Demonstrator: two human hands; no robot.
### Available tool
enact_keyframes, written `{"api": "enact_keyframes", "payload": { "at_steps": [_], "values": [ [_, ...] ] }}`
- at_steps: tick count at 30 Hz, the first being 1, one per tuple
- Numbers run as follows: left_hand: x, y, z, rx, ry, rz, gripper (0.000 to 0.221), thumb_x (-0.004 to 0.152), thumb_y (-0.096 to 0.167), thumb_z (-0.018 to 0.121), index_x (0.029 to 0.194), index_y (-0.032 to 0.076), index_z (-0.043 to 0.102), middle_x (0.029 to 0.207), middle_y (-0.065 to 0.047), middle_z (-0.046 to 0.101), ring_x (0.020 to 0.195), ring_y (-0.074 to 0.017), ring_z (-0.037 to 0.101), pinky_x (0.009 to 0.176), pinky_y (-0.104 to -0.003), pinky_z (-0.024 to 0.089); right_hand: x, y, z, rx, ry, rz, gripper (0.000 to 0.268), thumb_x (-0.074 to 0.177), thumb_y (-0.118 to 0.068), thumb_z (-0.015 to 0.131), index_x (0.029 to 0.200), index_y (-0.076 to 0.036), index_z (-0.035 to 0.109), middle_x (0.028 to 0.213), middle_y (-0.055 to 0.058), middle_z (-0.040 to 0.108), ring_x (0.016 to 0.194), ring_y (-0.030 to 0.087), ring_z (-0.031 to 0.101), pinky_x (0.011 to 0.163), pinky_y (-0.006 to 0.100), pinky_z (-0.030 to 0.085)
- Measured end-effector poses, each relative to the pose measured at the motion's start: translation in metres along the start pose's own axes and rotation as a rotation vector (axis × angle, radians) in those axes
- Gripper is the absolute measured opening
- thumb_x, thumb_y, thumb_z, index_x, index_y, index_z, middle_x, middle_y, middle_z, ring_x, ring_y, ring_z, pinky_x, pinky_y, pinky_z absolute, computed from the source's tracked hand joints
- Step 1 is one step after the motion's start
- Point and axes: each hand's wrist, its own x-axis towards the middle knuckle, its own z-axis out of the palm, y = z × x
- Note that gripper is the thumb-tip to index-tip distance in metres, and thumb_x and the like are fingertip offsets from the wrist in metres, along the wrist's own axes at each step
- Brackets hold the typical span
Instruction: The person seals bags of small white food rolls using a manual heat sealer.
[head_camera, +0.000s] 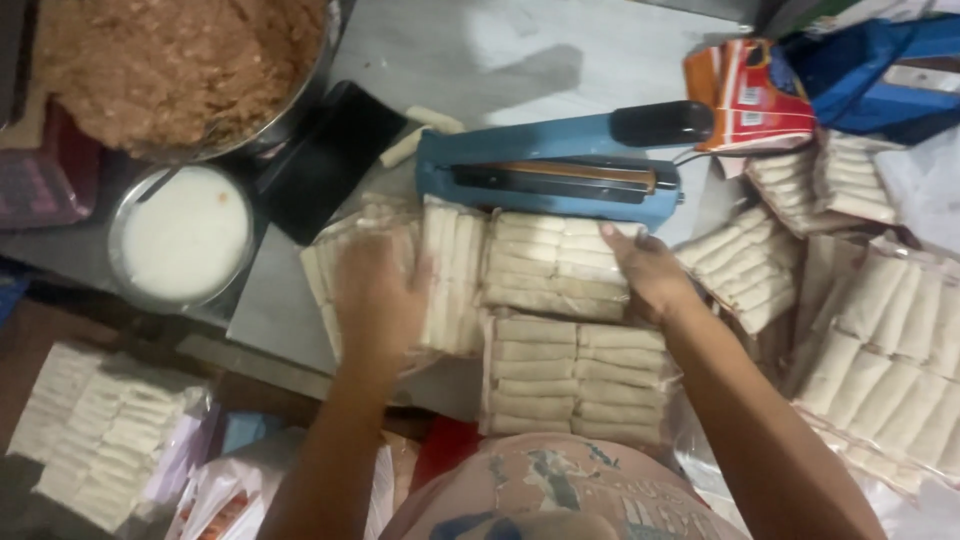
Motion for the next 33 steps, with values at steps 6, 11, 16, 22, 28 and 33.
{"api": "enact_keyframes", "payload": {
  "at_steps": [6,11,16,22,28,33],
  "values": [
    [0.032,-0.014,-0.018,-0.069,-0.025,-0.388,0.088,0.084,0.067,0.066,0.144,0.008,0.04,0.131,-0.028,0.052,0.124,-0.0468,0.052,0.101,-0.06,0.041,-0.048,-0.032,-0.014,-0.129,-0.048,-0.097,0.08,0.082,-0.046,0.077,0.137,0.005,0.048,0.119,0.036,0.055,0.096,0.047,0.059,0.07,0.053,0.046],
    [0.057,-0.016,0.008,-0.155,-0.085,-0.367,0.087,0.073,0.057,0.079,0.136,0.011,0.041,0.116,-0.02,0.061,0.106,-0.0401,0.066,0.089,-0.051,0.053,-0.089,-0.053,-0.028,-0.323,-0.118,-0.177,0.076,0.083,-0.046,0.072,0.14,0.0,0.051,0.13,0.032,0.059,0.123,0.047,0.055,0.104,0.057,0.042],
    [0.029,-0.03,-0.026,-0.546,0.015,-0.338,0.064,0.065,0.01,0.076,0.126,0.012,0.056,0.115,-0.023,0.061,0.104,-0.0428,0.063,0.087,-0.051,0.049,-0.148,-0.063,-0.06,-0.542,-0.219,-0.213,0.078,0.08,-0.051,0.055,0.148,-0.013,0.047,0.127,0.027,0.066,0.121,0.047,0.06,0.107,0.057,0.043],
    [-0.008,-0.01,-0.112,-0.821,0.476,0.095,0.05,0.068,-0.016,0.053,0.116,-0.003,0.061,0.127,-0.021,0.059,0.122,-0.0288,0.059,0.1,-0.033,0.05,-0.136,0.026,-0.066,-0.624,-0.253,-0.638,0.064,0.078,-0.04,0.075,0.137,-0.021,0.058,0.136,0.012,0.059,0.065,0.018,0.082,0.11,0.053,0.041],
    [0.012,0.055,-0.06,-1.866,0.484,-0.513,0.076,0.061,0.006,0.054,0.137,0.01,0.052,0.131,-0.019,0.061,0.123,-0.0406,0.061,0.09,-0.054,0.058,-0.146,0.027,-0.053,-0.696,-0.081,-0.673,0.065,0.075,-0.039,0.08,0.131,-0.013,0.062,0.126,0.011,0.061,0.089,0.027,0.072,0.095,0.048,0.055],
    [0.007,0.051,0.034,-1.753,0.028,-0.993,0.048,0.07,-0.001,0.053,0.117,0.007,0.061,0.11,-0.014,0.063,0.099,-0.0306,0.062,0.078,-0.039,0.051,-0.163,0.015,-0.05,-0.723,-0.109,-0.409,0.063,0.079,-0.047,0.071,0.138,-0.029,0.053,0.134,0.001,0.057,0.102,0.025,0.069,0.096,0.045,0.049]
  ]
}}
